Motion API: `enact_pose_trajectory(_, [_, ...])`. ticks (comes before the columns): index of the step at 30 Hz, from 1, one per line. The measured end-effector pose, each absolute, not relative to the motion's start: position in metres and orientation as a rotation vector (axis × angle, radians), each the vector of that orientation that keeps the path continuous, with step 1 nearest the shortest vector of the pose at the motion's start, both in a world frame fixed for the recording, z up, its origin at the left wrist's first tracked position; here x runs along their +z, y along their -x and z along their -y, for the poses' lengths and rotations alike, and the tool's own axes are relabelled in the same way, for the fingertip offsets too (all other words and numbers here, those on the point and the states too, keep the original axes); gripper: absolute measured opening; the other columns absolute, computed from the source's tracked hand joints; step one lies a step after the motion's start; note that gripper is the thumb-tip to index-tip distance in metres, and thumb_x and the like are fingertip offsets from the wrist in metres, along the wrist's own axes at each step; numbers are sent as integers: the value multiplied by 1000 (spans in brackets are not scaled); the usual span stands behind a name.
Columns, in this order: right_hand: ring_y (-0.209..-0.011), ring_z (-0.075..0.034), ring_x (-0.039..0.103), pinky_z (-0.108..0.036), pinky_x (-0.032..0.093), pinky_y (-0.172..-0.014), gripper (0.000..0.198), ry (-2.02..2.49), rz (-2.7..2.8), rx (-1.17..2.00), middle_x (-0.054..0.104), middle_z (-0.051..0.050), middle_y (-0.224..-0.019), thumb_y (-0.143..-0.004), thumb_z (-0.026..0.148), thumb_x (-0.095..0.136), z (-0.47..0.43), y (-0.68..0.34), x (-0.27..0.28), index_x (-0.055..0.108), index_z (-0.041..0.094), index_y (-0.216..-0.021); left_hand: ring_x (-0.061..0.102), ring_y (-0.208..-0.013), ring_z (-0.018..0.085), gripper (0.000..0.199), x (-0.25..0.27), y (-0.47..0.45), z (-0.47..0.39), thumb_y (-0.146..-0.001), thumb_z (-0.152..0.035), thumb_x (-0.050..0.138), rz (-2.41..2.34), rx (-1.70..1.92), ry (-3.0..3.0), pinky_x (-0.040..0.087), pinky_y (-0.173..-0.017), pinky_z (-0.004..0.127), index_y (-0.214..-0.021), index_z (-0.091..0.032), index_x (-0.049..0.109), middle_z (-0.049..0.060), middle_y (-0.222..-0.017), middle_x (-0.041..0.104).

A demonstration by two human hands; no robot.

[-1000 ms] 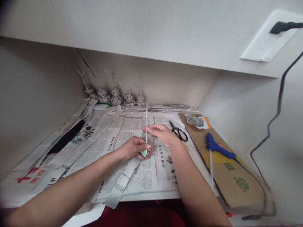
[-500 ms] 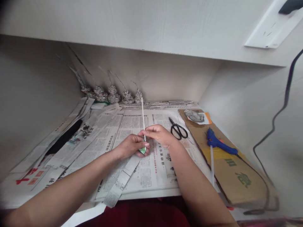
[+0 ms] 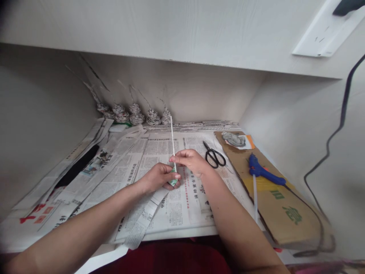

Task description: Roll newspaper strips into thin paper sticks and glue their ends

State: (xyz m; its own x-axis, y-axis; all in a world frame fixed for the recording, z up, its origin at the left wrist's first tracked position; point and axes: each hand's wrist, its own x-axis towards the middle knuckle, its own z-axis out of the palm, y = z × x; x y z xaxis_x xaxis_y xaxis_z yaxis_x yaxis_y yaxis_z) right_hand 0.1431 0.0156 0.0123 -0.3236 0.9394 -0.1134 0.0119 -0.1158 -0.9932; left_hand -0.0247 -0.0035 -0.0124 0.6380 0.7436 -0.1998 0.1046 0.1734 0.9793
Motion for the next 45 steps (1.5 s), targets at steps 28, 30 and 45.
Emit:
enact_pose_trajectory(28, [-77, -15, 61, -29, 46, -69, 29, 1025, 1332, 1666, 68, -7, -89, -72, 42, 70, -17, -145, 9, 64, 16, -81, 63, -69, 15, 38, -5, 24, 5, -77, -48, 59, -774, 462, -1322, 54, -63, 30, -82, -10, 65, 7, -75, 64])
enact_pose_trajectory(30, [-83, -17, 62, -30, 47, -73, 31, 998, 1394, 1710, 68, -8, -93, -74, 41, 68, -16, -147, 11, 66, 15, -91, 63, -69, 15, 38, -6, 24, 5, -77, -48, 59, -768, 459, -1320, 54, -63, 30, -82, -10, 65, 7, -75, 64])
enact_pose_trajectory(45, [-75, -13, 61, -25, 47, -65, 24, 1052, 1227, 1676, 68, -6, -96, -64, 34, 77, -17, -142, 6, 65, 15, -69, 63, -68, 15, 38, -7, 24, 6, -77, -48, 58, -763, 465, -1318, 53, -61, 29, -82, -11, 64, 7, -74, 65])
